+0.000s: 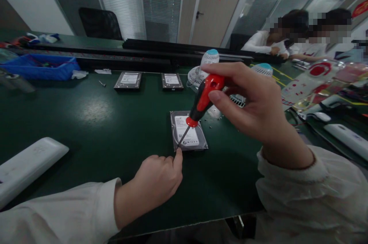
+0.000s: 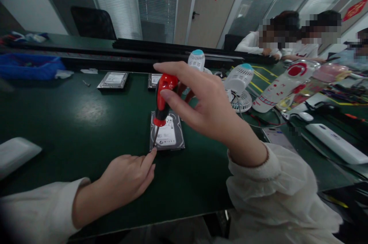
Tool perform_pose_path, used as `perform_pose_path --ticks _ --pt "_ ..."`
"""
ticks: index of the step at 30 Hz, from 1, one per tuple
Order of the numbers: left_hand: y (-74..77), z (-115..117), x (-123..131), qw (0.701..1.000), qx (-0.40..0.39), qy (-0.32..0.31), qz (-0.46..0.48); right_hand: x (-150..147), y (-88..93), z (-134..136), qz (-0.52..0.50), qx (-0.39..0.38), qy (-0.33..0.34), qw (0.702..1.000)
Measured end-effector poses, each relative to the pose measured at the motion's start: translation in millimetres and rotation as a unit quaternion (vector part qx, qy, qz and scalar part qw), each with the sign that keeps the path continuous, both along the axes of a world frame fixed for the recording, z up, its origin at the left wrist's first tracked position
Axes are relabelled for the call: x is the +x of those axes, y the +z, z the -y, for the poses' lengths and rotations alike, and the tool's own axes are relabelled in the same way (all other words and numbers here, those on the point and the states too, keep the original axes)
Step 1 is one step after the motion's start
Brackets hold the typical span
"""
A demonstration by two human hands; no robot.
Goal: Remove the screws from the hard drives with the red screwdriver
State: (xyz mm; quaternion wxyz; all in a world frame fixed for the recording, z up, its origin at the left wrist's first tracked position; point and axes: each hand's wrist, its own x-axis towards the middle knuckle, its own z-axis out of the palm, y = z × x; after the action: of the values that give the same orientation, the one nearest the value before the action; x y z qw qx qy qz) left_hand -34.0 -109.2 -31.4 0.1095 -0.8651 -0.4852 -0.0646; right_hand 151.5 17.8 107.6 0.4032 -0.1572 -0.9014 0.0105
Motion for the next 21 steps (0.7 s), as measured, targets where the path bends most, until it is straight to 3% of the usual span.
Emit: perform_pose_path --ticks 4,9,14,18,21 --pt "-0.2 0.6 -0.7 1.0 0.0 -0.002 0.003 -3.9 -13.5 3.1 -0.077 -0.031 0.028 0.996" --pt "-0.8 1.2 -1.4 1.0 -0.006 0.001 0.019 -15.9 -21.7 4.4 -0.11 -0.153 0.115 0.975" --pt "-0.6 0.0 -1.0 1.0 0.0 -0.003 0.022 -22.5 -27.4 0.6 -0.177 -0.124 0.102 0.971" --pt "-0.2 -1.2 -1.6 1.0 0.001 -0.007 0.021 -27.3 -32.8 2.3 -0.163 -0.263 0.198 0.93" --pt "-0.3 -1.6 -1.3 1.0 0.005 -0.01 0.019 -29.9 -35.7 2.5 -0.175 -0.281 0.191 0.924"
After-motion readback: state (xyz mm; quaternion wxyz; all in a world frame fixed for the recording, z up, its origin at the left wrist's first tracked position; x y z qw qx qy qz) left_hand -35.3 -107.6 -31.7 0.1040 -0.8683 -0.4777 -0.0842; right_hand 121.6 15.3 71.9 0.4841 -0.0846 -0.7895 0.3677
